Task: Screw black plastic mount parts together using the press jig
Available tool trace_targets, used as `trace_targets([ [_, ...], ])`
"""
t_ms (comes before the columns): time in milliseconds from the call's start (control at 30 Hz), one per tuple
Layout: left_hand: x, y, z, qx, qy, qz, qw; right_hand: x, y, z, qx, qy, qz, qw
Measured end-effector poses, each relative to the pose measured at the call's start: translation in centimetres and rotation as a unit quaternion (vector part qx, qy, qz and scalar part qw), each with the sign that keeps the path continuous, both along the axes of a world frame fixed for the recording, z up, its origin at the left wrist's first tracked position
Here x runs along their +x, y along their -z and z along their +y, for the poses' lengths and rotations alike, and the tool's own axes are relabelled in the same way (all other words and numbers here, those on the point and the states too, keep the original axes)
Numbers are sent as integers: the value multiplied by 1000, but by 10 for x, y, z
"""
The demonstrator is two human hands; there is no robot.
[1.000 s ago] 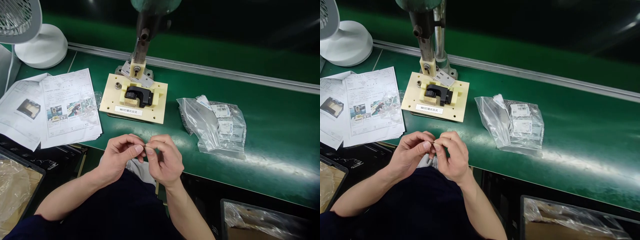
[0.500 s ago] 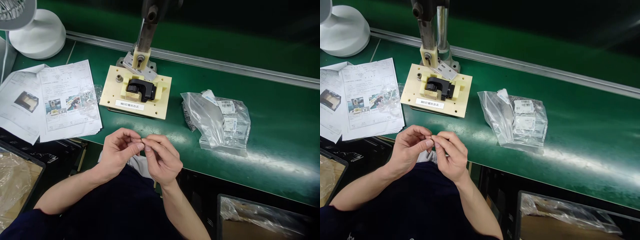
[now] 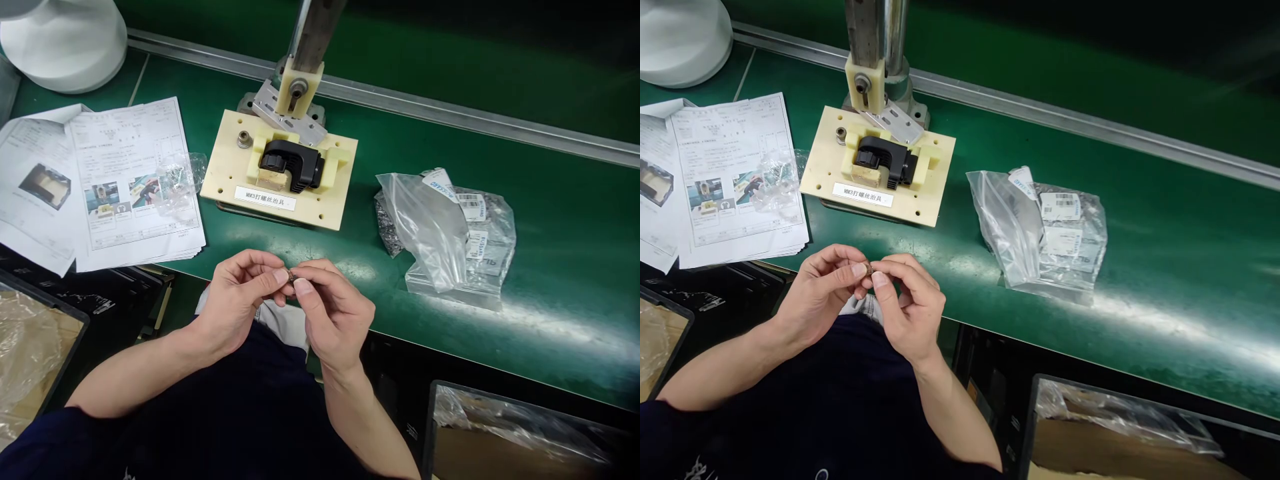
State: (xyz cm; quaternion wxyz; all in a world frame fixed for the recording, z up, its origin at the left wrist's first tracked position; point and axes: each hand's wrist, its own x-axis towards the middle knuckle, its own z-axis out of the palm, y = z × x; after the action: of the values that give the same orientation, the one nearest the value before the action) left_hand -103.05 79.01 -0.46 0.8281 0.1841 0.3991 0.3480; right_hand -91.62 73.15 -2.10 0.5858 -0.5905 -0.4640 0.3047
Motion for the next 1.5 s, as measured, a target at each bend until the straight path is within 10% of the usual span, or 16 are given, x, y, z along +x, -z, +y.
trace_targets([
  [1167,0,24,-2,316,-37,160,935,-3,-1,12,-21,7,-28,999],
  [1333,-1,29,-3,457,-72,215,860,-6,-1,11,7,25,-60,998],
  [1500,2,37,2,675,-132,254,680,-7,-1,11,29,0,-39,999],
])
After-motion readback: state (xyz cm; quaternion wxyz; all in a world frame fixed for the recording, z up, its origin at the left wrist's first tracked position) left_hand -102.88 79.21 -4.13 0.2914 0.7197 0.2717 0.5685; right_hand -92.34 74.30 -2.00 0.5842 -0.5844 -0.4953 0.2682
